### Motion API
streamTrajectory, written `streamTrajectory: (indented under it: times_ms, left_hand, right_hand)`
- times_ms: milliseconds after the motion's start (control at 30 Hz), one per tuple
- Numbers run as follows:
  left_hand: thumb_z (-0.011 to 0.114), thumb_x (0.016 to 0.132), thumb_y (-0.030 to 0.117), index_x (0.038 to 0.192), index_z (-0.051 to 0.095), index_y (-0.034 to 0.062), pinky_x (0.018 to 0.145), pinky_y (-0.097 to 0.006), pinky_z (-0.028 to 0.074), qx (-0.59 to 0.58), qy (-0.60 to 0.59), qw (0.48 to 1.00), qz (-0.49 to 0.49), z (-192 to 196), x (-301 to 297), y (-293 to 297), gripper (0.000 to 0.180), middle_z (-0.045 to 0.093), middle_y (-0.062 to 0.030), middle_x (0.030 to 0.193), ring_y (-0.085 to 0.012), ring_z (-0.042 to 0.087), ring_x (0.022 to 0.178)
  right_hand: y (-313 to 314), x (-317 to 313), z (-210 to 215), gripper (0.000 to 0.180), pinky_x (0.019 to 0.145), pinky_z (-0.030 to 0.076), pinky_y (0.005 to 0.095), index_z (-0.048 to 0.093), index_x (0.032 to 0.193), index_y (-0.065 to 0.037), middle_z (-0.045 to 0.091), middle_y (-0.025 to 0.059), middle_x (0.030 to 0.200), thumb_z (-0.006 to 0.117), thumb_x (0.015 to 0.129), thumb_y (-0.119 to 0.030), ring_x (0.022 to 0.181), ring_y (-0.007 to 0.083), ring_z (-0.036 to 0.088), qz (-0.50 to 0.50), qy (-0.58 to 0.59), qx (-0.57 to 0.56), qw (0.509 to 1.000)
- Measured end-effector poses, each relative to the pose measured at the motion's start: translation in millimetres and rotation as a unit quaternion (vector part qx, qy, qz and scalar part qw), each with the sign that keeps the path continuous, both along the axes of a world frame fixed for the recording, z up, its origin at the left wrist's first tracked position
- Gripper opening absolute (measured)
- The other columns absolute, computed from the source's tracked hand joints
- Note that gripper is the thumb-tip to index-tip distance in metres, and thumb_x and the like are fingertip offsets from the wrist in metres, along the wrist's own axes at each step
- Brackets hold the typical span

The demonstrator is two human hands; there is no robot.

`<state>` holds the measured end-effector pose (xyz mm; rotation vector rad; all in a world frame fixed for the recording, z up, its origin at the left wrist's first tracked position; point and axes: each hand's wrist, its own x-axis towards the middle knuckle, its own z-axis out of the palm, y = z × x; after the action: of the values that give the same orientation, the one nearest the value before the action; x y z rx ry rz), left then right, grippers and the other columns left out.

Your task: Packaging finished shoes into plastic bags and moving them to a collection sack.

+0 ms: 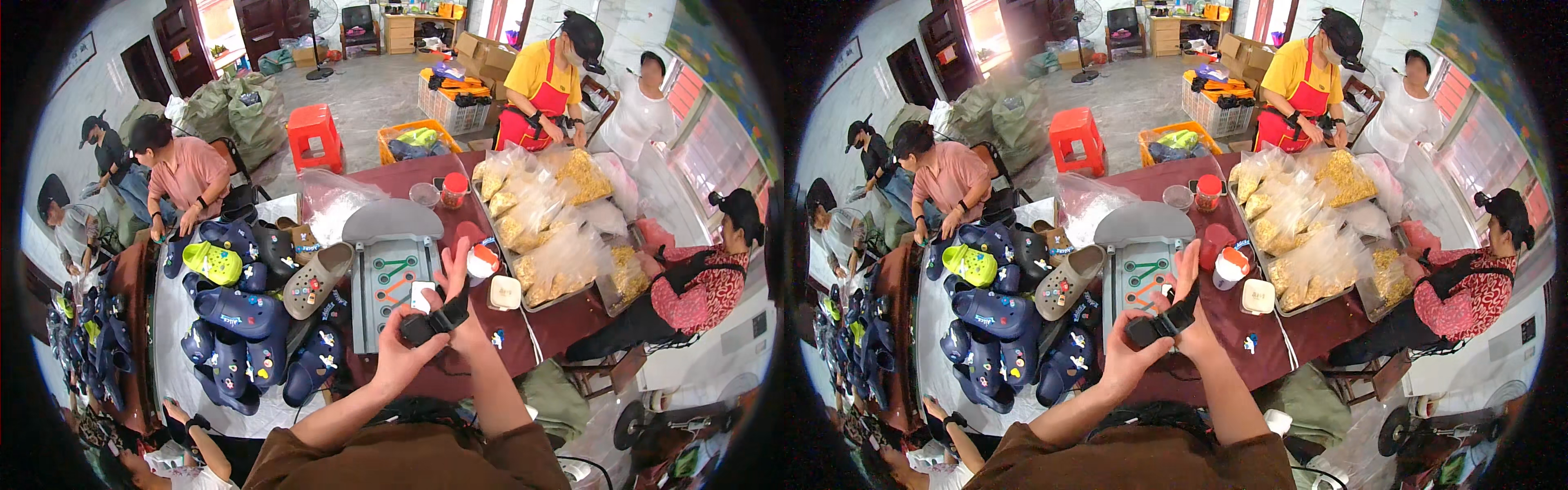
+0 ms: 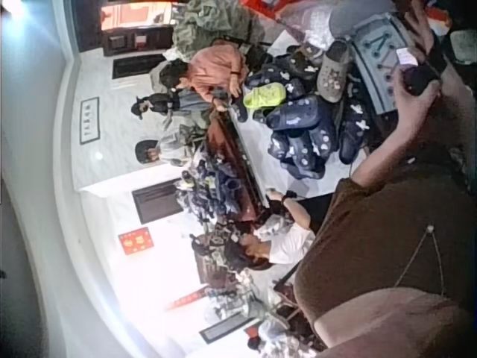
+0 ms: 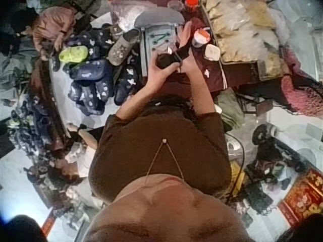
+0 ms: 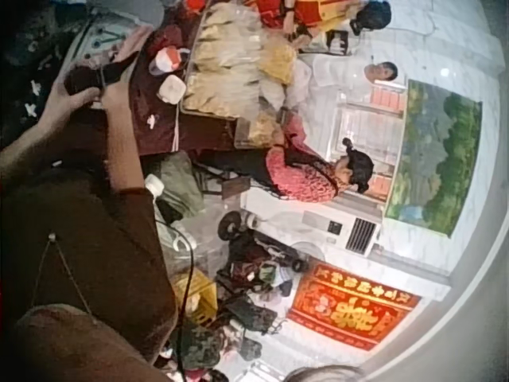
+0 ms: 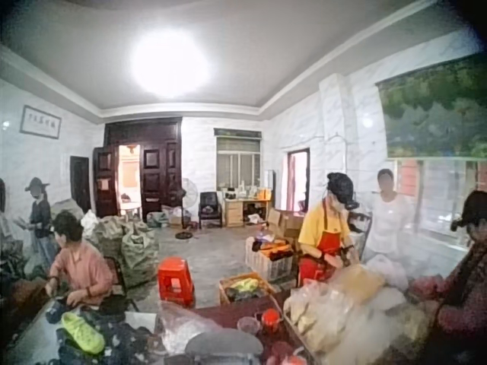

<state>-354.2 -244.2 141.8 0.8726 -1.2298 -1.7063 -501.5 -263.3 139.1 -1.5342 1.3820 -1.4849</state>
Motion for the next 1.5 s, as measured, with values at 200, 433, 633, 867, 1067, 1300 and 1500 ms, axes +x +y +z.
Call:
streamTrajectory:
  times_ms: [200,433,633,867,1067,1300,1500]
  left_hand:
    - [0.078,0.081,0.001,0.112,0.049,0.0065,0.076,-0.024,0.052,0.07,0.042,0.996,0.023,9.8,-6.6,12.9,0.043,0.061,-0.0024,0.099,-0.0089,0.06,0.087]
    - [0.078,0.081,0.002,0.113,0.049,0.0067,0.073,-0.025,0.052,0.035,-0.029,0.998,0.053,17.6,-10.6,12.8,0.043,0.062,-0.0033,0.098,-0.0097,0.061,0.084]
    - [0.081,0.08,0.01,0.114,0.046,0.0055,0.057,-0.028,0.056,0.004,-0.07,0.998,-0.008,-17.7,-14.0,47.7,0.05,0.06,-0.0061,0.092,-0.0113,0.061,0.078]
    - [0.081,0.08,0.016,0.113,0.047,0.0033,0.071,-0.033,0.059,0.041,-0.117,0.991,-0.049,15.6,-5.7,46.2,0.049,0.059,-0.0063,0.095,-0.0121,0.062,0.08]
    - [0.06,0.097,0.023,0.13,0.052,0.0017,0.09,-0.044,0.053,0.244,0.297,0.884,-0.266,-38.6,30.5,1.4,0.04,0.057,-0.0152,0.134,-0.0289,0.059,0.119]
    - [0.06,0.098,0.021,0.123,0.057,0.0065,0.095,-0.033,0.048,0.222,0.046,0.938,-0.261,-38.4,20.3,-25.1,0.029,0.061,-0.0048,0.121,-0.017,0.058,0.115]
    - [0.063,0.096,0.016,0.114,0.06,0.0074,0.084,-0.028,0.052,0.329,0.254,0.892,-0.18,-51.4,17.4,-16.2,0.02,0.064,-0.0019,0.108,-0.0129,0.063,0.1]
  right_hand:
    - [-13.0,2.8,1.8,0.108,0.11,0.041,0.0446,-0.021,0.156,-0.02,-0.01,0.0205,0.164,0.066,0.092,-0.011,0.147,0.0374,0.027,0.095,-0.302,0.071,0.946]
    - [-43.8,12.5,-11.7,0.115,0.118,0.022,0.0557,-0.006,0.159,-0.02,-0.002,0.026,0.162,0.075,0.079,-0.005,0.149,0.0437,0.014,-0.095,-0.191,-0.024,0.977]
    - [-73.0,1.3,-31.0,0.079,0.115,0.023,0.0568,0.035,0.144,0.001,0.024,0.0316,0.152,0.077,0.079,-0.013,0.141,0.0487,0.024,-0.22,0.221,0.06,0.948]
    - [-91.6,8.6,-41.7,0.017,0.088,0.051,0.0356,0.056,0.11,-0.002,0.057,0.0191,0.113,0.062,0.095,-0.006,0.104,0.0282,0.06,-0.036,-0.741,0.154,0.652]
    - [-71.2,16.8,24.8,0.018,0.068,0.047,0.0251,0.061,0.107,-0.005,0.062,0.0028,0.094,0.066,0.093,-0.013,0.078,0.0104,0.058,-0.097,-0.341,0.009,0.935]
    - [-26.3,68.5,56.6,0.019,0.063,0.044,0.0222,0.062,0.107,-0.007,0.062,0.0006,0.087,0.066,0.094,-0.021,0.07,0.0066,0.053,0.224,-0.469,0.215,0.827]
    - [-8.4,85.6,44.7,0.016,0.07,0.045,0.022,0.061,0.105,-0.006,0.061,0.0033,0.094,0.066,0.094,-0.017,0.076,0.0073,0.05,0.284,-0.53,0.301,0.74]
